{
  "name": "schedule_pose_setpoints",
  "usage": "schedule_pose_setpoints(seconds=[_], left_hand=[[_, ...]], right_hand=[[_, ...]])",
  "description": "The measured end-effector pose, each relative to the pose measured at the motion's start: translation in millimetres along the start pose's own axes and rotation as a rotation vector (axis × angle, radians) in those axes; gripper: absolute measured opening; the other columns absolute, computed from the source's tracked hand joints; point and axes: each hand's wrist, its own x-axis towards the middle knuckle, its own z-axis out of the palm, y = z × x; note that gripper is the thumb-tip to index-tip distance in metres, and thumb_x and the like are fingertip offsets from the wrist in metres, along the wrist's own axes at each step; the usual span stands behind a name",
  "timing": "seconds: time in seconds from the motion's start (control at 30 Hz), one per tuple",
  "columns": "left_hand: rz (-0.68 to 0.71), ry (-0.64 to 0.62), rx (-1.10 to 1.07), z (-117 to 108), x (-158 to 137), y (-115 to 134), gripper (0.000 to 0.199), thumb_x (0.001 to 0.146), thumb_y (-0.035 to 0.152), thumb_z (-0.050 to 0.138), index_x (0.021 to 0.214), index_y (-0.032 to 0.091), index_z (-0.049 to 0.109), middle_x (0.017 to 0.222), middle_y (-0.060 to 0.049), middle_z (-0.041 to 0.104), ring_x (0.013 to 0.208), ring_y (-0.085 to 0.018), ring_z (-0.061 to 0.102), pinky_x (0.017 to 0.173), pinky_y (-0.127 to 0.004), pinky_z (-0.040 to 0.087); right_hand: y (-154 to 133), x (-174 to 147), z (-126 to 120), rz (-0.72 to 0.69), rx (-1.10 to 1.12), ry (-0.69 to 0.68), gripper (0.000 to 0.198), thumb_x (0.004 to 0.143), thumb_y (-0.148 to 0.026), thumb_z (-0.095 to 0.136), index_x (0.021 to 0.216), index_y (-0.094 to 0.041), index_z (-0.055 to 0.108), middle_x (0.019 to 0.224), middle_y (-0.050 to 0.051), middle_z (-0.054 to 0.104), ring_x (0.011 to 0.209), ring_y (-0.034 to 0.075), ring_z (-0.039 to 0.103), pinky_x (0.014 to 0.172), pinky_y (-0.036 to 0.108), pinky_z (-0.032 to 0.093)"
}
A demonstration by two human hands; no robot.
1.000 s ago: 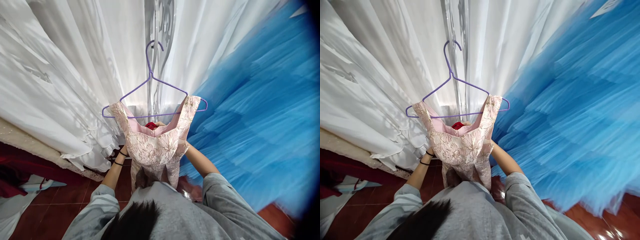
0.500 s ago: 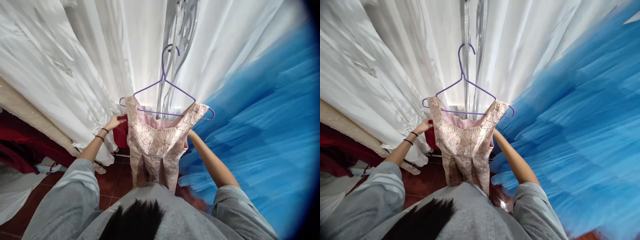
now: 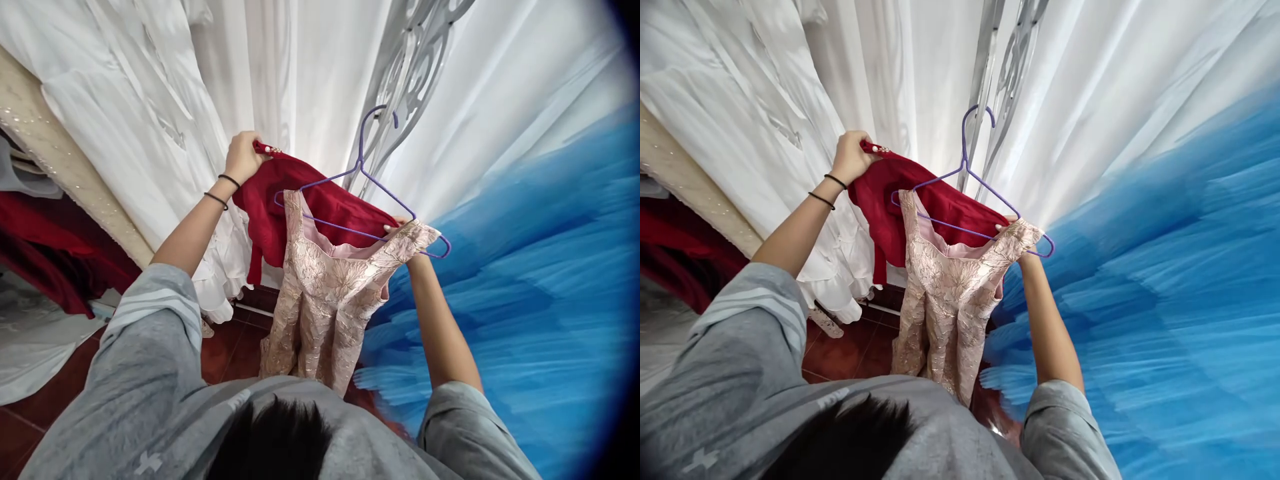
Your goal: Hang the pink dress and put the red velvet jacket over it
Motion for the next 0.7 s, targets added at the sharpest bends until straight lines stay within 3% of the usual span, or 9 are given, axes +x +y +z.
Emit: schedule_pose_setpoints(seconds=[0.1, 0.2, 0.33, 0.43, 0.47, 0.5, 0.53, 0.63, 0.7], left_hand=[[0.057, 0.018, -0.066, -22.3, -23.1, 36.7, 0.020, 0.070, 0.023, 0.073, 0.071, 0.018, 0.053, 0.072, 0.001, 0.058, 0.072, -0.014, 0.054, 0.069, -0.029, 0.042], [0.102, -0.106, -0.183, -30.5, -63.1, 79.1, 0.011, 0.078, 0.022, 0.064, 0.073, 0.017, 0.055, 0.075, 0.000, 0.060, 0.077, -0.016, 0.060, 0.071, -0.031, 0.047], [0.126, -0.526, -0.328, -2.1, -136.1, 115.9, 0.012, 0.085, 0.027, 0.058, 0.077, 0.019, 0.056, 0.073, 0.000, 0.063, 0.069, -0.017, 0.061, 0.062, -0.032, 0.046], [0.112, -0.954, -0.367, 23.2, -172.2, 114.6, 0.021, 0.089, 0.035, 0.058, 0.074, 0.020, 0.056, 0.068, -0.003, 0.066, 0.062, -0.019, 0.062, 0.057, -0.033, 0.045], [0.116, -1.025, -0.402, 27.4, -175.1, 109.8, 0.026, 0.090, 0.038, 0.057, 0.073, 0.019, 0.058, 0.069, -0.004, 0.068, 0.063, -0.020, 0.064, 0.059, -0.034, 0.048], [0.124, -1.011, -0.433, 29.2, -173.1, 103.6, 0.028, 0.091, 0.041, 0.055, 0.074, 0.019, 0.060, 0.072, -0.005, 0.070, 0.067, -0.021, 0.066, 0.064, -0.034, 0.051], [0.138, -0.909, -0.439, 29.2, -166.8, 96.8, 0.029, 0.092, 0.042, 0.053, 0.078, 0.018, 0.064, 0.077, -0.007, 0.072, 0.073, -0.021, 0.068, 0.070, -0.035, 0.053], [0.236, -0.396, -0.216, 29.1, -134.0, 76.3, 0.028, 0.091, 0.039, 0.055, 0.106, 0.018, 0.066, 0.108, -0.010, 0.071, 0.104, -0.026, 0.065, 0.096, -0.042, 0.050], [0.326, -0.295, -0.029, 36.4, -113.8, 64.8, 0.040, 0.090, 0.039, 0.058, 0.124, 0.018, 0.060, 0.128, -0.013, 0.063, 0.123, -0.032, 0.054, 0.110, -0.050, 0.039]], right_hand=[[-5.6, 4.7, -19.6, 0.042, 0.106, 0.138, 0.011, 0.075, -0.020, 0.058, 0.087, -0.021, 0.060, 0.090, 0.014, 0.070, 0.073, 0.016, 0.063, 0.072, 0.031, 0.052], [-3.4, 1.8, -35.6, 0.041, 0.201, 0.248, 0.020, 0.071, -0.014, 0.054, 0.089, -0.018, 0.062, 0.106, 0.021, 0.070, 0.082, 0.017, 0.065, 0.078, 0.031, 0.052], [7.4, -11.5, -51.2, 0.057, 0.132, 0.255, 0.013, 0.065, -0.014, 0.058, 0.076, -0.019, 0.062, 0.076, 0.009, 0.068, 0.060, 0.015, 0.057, 0.057, 0.029, 0.047], [10.4, -22.2, -62.0, 0.074, 0.034, 0.161, 0.012, 0.061, -0.015, 0.069, 0.065, -0.020, 0.058, 0.059, 0.001, 0.060, 0.055, 0.016, 0.055, 0.055, 0.029, 0.048], [10.2, -25.2, -65.0, 0.073, 0.001, 0.125, 0.015, 0.060, -0.015, 0.072, 0.064, -0.020, 0.059, 0.059, 0.001, 0.062, 0.059, 0.017, 0.058, 0.059, 0.029, 0.052], [9.9, -28.1, -67.4, 0.063, -0.036, 0.083, 0.016, 0.060, -0.015, 0.075, 0.065, -0.019, 0.061, 0.062, 0.002, 0.064, 0.064, 0.018, 0.062, 0.065, 0.031, 0.054], [10.2, -30.9, -68.7, 0.044, -0.076, 0.036, 0.016, 0.060, -0.014, 0.076, 0.068, -0.018, 0.063, 0.067, 0.003, 0.068, 0.070, 0.019, 0.064, 0.072, 0.032, 0.056], [17.6, -39.5, -65.5, -0.009, -0.212, -0.132, 0.016, 0.062, -0.011, 0.075, 0.077, -0.016, 0.070, 0.087, 0.008, 0.076, 0.088, 0.021, 0.068, 0.090, 0.035, 0.054], [26.3, -44.4, -61.0, 0.021, -0.302, -0.192, 0.014, 0.066, -0.008, 0.071, 0.078, -0.015, 0.071, 0.091, 0.009, 0.077, 0.094, 0.023, 0.068, 0.095, 0.038, 0.052]])
